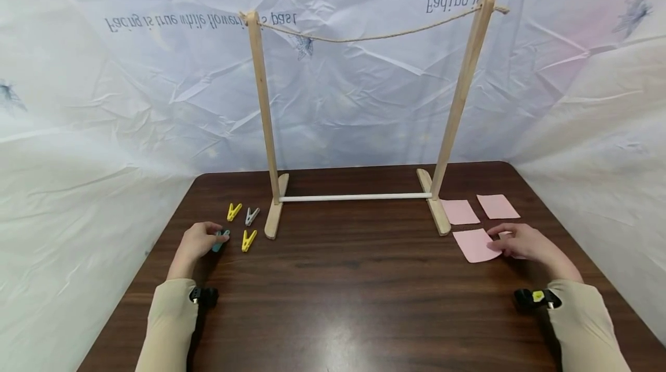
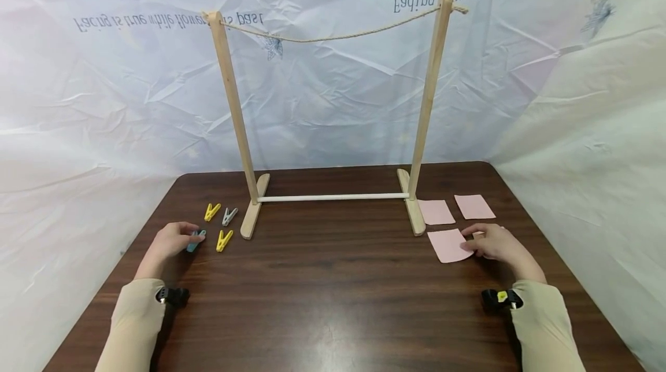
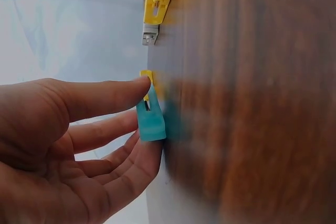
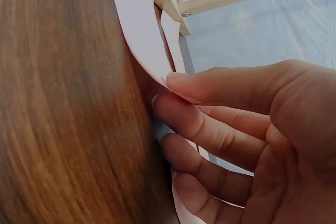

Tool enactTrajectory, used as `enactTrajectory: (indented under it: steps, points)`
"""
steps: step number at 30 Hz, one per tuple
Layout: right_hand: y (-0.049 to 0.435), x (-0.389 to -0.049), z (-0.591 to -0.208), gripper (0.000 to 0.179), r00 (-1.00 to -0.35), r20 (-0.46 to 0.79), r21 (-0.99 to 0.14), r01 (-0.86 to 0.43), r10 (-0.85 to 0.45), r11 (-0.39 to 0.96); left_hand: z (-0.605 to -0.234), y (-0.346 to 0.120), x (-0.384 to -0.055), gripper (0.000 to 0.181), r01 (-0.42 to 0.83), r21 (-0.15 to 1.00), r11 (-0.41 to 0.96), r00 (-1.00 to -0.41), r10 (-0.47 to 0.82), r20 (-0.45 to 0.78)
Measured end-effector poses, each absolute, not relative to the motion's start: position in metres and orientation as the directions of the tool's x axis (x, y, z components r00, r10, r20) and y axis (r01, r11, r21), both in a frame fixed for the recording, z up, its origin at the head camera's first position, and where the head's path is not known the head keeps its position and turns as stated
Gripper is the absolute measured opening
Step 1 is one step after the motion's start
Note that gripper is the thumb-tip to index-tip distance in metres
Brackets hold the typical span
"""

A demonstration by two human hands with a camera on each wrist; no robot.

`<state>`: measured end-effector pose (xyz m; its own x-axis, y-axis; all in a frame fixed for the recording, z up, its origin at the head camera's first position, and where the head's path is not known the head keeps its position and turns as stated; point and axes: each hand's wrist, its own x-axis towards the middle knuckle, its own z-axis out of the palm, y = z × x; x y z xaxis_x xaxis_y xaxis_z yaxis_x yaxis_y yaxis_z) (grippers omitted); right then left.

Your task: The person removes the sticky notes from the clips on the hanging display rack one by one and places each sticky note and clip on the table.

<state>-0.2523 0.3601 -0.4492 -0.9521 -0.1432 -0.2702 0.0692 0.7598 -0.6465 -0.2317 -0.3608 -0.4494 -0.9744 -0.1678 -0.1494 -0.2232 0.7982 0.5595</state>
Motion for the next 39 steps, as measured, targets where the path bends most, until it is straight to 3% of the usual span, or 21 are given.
enactTrajectory:
  steps: [22,27,30,34,36,39]
  points:
    - [0.357,-0.243,-0.451,0.02,-0.958,-0.226,-0.571,-0.018,-0.178,0.821,-0.45,-0.355,-0.23,0.05,-0.251,0.561,0.789,-0.968,-0.194,-0.16]
    - [0.354,-0.246,-0.442,0.022,-0.966,-0.193,-0.545,-0.043,-0.175,0.838,-0.442,-0.354,-0.227,0.056,-0.238,0.547,0.803,-0.971,-0.182,-0.155]
    - [0.348,-0.252,-0.423,0.027,-0.986,-0.042,-0.546,-0.114,-0.163,0.83,-0.424,-0.346,-0.229,0.056,-0.171,0.564,0.808,-0.984,-0.167,-0.059]
    - [0.322,-0.259,-0.388,0.033,-0.962,0.268,-0.588,-0.2,-0.044,0.784,-0.39,-0.321,-0.242,0.046,0.004,0.605,0.796,-0.955,-0.177,0.238]
    - [0.3,-0.263,-0.374,0.034,-0.904,0.422,-0.623,-0.238,0.064,0.745,-0.375,-0.304,-0.25,0.039,0.104,0.607,0.788,-0.894,-0.194,0.404]
    - [0.265,-0.275,-0.361,0.033,-0.746,0.64,-0.622,-0.364,0.183,0.694,-0.355,-0.279,-0.263,0.03,0.253,0.568,0.783,-0.76,-0.203,0.618]
